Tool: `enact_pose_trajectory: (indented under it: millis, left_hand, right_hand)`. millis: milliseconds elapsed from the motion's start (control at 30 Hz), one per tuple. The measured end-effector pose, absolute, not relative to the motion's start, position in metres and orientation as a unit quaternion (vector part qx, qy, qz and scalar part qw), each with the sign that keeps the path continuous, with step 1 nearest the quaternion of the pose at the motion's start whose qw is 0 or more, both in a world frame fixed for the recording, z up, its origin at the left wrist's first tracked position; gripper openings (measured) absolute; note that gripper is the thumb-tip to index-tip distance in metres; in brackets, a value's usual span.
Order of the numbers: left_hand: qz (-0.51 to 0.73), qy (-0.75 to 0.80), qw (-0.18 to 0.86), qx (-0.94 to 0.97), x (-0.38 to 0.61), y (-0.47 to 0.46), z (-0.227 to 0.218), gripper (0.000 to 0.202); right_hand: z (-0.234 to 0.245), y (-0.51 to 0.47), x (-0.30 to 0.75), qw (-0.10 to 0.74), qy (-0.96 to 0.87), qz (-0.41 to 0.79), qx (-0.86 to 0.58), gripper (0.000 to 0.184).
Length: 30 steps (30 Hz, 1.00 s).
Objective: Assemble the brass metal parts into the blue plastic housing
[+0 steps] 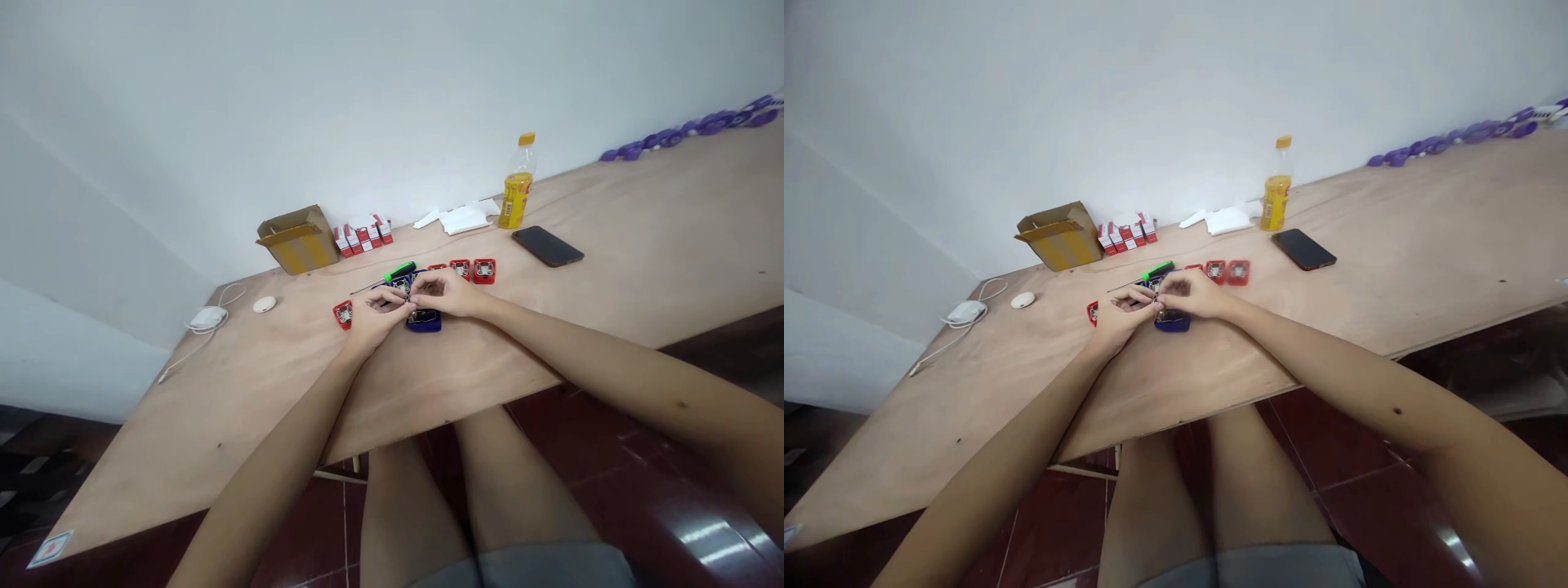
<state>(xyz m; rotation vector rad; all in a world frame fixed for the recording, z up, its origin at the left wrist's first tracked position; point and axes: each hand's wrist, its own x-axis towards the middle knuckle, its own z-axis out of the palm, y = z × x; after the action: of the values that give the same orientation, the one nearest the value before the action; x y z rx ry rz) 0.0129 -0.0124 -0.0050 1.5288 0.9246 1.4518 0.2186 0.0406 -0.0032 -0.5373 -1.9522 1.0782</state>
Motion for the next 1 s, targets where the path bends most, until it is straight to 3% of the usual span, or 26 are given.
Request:
enact_pose_trajectory:
  millis: [1000]
  left_hand:
    - [0.574, 0.363, 0.406, 0.611, 0.0125, -0.0136, -0.006, 0.035]
  right_hand:
    - [-0.0033, 0.0432, 0.2178, 0.398, -0.748, 0.478, -0.234, 0.028]
